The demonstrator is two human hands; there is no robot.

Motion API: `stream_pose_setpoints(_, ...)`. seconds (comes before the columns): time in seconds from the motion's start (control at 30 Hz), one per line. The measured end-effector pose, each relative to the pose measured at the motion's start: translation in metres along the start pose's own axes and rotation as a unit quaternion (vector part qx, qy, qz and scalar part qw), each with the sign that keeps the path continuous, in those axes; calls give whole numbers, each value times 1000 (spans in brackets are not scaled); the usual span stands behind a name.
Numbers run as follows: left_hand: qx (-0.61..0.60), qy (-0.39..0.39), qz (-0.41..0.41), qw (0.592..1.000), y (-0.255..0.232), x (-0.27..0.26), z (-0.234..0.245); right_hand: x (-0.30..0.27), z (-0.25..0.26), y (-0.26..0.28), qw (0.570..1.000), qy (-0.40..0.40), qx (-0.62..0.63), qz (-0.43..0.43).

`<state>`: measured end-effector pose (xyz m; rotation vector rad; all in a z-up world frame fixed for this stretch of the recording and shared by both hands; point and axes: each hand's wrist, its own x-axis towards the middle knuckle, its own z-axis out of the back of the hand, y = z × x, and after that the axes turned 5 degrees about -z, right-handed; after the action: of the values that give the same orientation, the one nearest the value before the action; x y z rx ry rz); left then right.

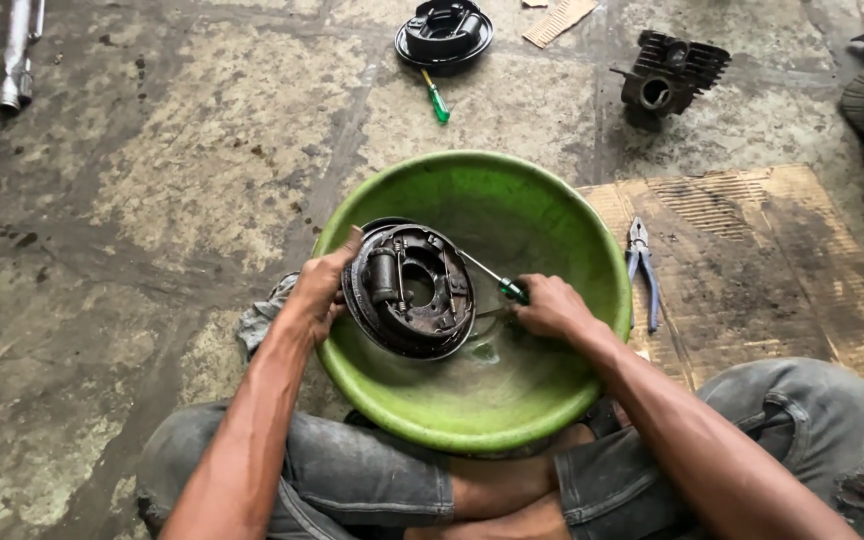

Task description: The person is repairing and assembling a drum brake component inside a green bowl on a workshop floor.

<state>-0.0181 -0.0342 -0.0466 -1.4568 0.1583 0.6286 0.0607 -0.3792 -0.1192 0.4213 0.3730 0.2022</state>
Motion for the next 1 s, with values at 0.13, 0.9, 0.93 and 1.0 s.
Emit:
stream_pose_setpoints(0.13, 54, -3, -36, 998, -8, -12, -13, -28, 21, 41, 992, 94, 3, -88)
stream_pose_setpoints(0.9, 39, 14, -42, 998, -17, -22, -12, -18, 157, -17, 970, -64, 148, -180)
stream_pose_setpoints(0.93, 38, 14, -42, 998, -16, -20, -12, -21, 167, -27, 970, -64, 147, -180)
stream_pose_setpoints(1.0, 59, 23, -44, 997, -12, -16, -13, -27, 186, -47, 976, -62, 48, -204)
